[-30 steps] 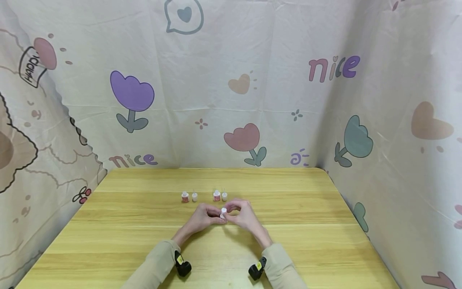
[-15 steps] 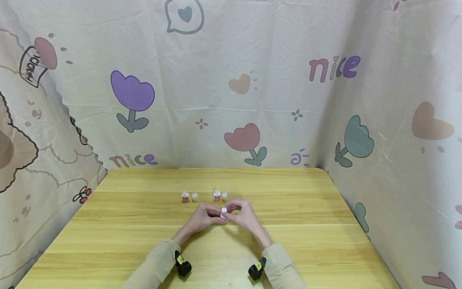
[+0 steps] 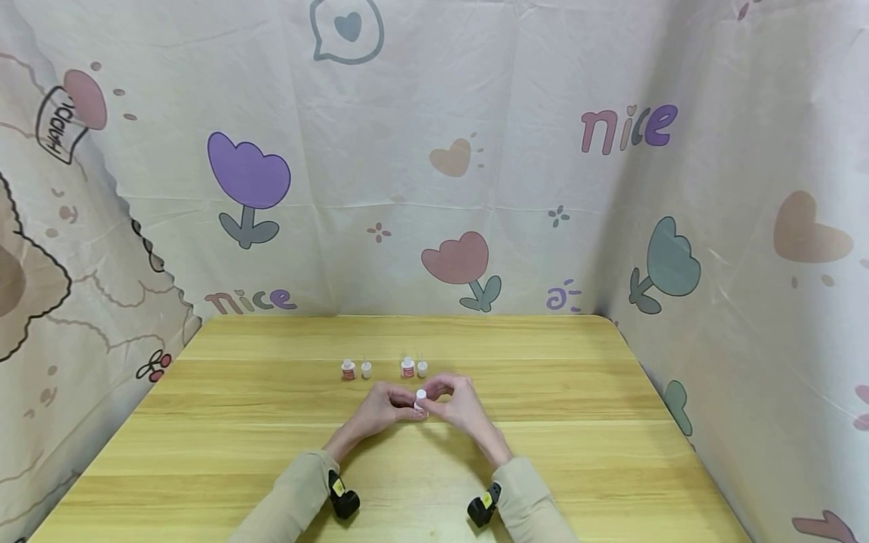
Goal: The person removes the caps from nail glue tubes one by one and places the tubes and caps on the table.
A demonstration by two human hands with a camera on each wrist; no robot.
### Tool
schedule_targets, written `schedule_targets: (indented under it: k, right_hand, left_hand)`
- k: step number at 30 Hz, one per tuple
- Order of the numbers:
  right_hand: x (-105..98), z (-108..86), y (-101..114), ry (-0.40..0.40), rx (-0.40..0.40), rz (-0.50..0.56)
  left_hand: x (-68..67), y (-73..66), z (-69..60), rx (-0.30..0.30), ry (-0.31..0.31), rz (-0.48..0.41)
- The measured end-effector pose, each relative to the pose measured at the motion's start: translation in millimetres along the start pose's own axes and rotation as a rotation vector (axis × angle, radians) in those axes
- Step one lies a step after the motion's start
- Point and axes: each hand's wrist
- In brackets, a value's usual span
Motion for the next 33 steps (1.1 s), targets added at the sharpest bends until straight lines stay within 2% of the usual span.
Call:
schedule_targets:
  k: [10,19,26,33]
  right_hand:
    - [-0.4,-0.2,0.7,0.011,-0.031,0.001]
    - [-1.2,-0.5,0.1,0.047,-0.025,0.018]
    - [0.1,-0.1,-1.0,-0.002,-0.015,-0.013]
    - [0.4,0.2,-1.7,0.001,-0.034,-0.007]
  left_hand:
    - [2.3,27.1,0.8,-0.005,0.009,-0.010]
    - [-0.7,29.2,0.3,0.007,0.020,-0.056]
    - [-0.2,30.1,0.3,0.020,0.023,-0.046]
    - [-0.5,31.6,0.1,0.020,0.026,-0.043]
Point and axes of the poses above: each hand's wrist, its own z-axis towards the middle knuckle, its own x-axis out of the palm, y = z × x, and after that the axes turned 14 degrees about x, right-handed
